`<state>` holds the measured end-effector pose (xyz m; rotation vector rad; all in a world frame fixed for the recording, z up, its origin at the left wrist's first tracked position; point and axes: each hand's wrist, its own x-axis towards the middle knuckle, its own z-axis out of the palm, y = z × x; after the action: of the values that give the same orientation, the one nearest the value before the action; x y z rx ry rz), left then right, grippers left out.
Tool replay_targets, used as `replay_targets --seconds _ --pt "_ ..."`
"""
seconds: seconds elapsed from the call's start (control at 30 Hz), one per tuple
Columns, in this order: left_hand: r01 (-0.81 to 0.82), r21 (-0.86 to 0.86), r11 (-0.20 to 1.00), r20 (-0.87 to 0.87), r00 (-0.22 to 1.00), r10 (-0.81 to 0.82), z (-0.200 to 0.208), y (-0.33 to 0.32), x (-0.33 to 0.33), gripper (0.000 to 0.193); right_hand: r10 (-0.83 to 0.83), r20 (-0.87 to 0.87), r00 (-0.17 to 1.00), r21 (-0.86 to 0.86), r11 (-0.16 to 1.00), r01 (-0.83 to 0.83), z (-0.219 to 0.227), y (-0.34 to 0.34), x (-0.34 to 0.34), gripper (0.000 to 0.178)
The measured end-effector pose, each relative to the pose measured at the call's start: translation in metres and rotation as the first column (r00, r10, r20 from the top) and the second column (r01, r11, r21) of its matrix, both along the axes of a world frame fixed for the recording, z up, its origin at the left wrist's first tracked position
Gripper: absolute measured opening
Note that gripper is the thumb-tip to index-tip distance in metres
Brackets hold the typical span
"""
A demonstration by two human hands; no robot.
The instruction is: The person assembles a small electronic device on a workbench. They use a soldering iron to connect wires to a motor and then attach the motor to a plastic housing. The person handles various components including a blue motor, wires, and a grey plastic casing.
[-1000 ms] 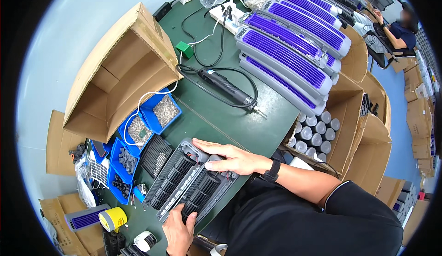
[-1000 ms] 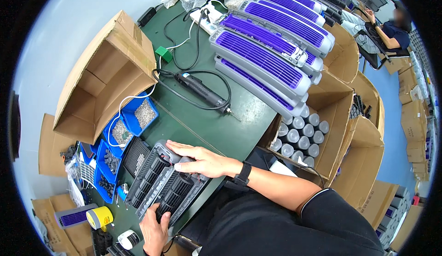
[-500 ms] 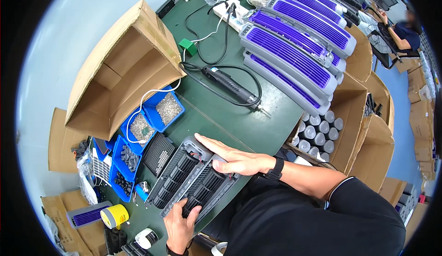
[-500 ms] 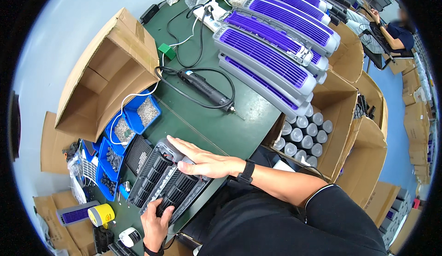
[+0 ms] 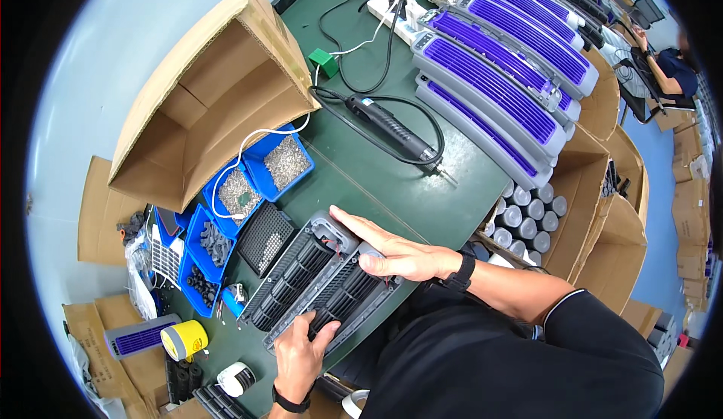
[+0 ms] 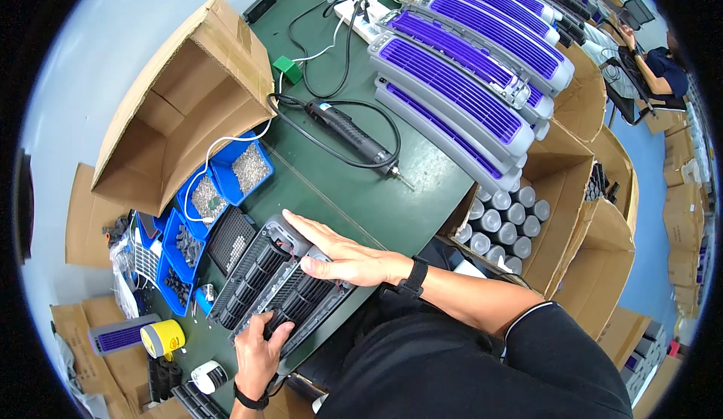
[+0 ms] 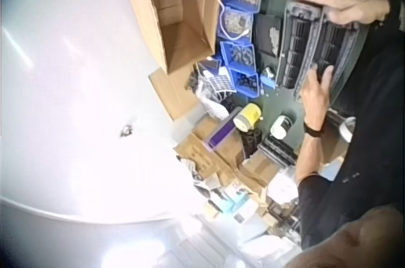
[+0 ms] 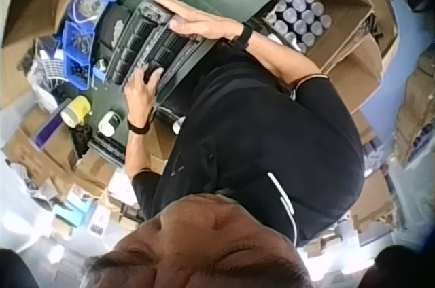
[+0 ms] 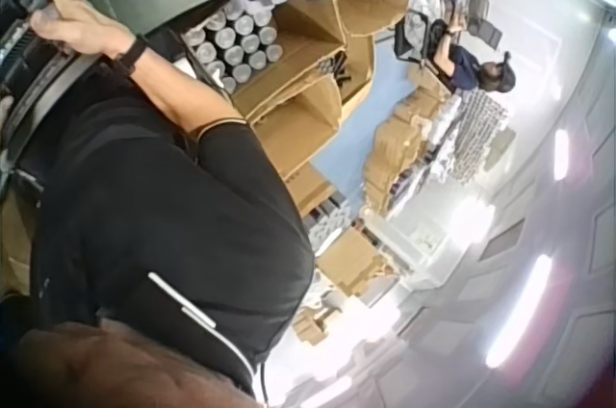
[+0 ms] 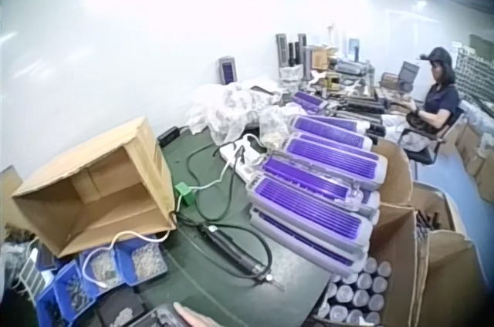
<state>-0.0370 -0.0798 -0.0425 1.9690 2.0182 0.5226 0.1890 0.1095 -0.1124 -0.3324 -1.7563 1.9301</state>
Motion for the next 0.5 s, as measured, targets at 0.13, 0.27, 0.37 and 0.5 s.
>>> replay_targets --seconds 0.13,0.27,0.37,0.5 --pt "-0.031 -0.068 0.997 -0.012 0.999 0.030 0.005 0.001 0.003 0.041 -0.006 -0.009 1.000 -0.019 1.000 0.006 0.003 0.000 0.001 0.095" --pt "-0.059 -0.139 0.989 0.005 0.998 0.060 0.009 0.003 0.006 0.040 0.000 -0.007 1.000 -0.031 1.000 0.000 0.002 0.002 0.002 0.094" --pt "-0.026 -0.058 0.998 0.004 1.000 0.026 0.004 0.003 0.003 0.041 0.009 0.006 1.000 -0.048 0.999 -0.008 0.004 0.003 0.004 0.091" --pt "0.001 0.036 0.999 0.004 1.000 -0.002 -0.005 -0.004 0.000 0.043 0.023 0.061 0.998 -0.022 1.000 -0.021 0.016 0.001 0.001 0.087"
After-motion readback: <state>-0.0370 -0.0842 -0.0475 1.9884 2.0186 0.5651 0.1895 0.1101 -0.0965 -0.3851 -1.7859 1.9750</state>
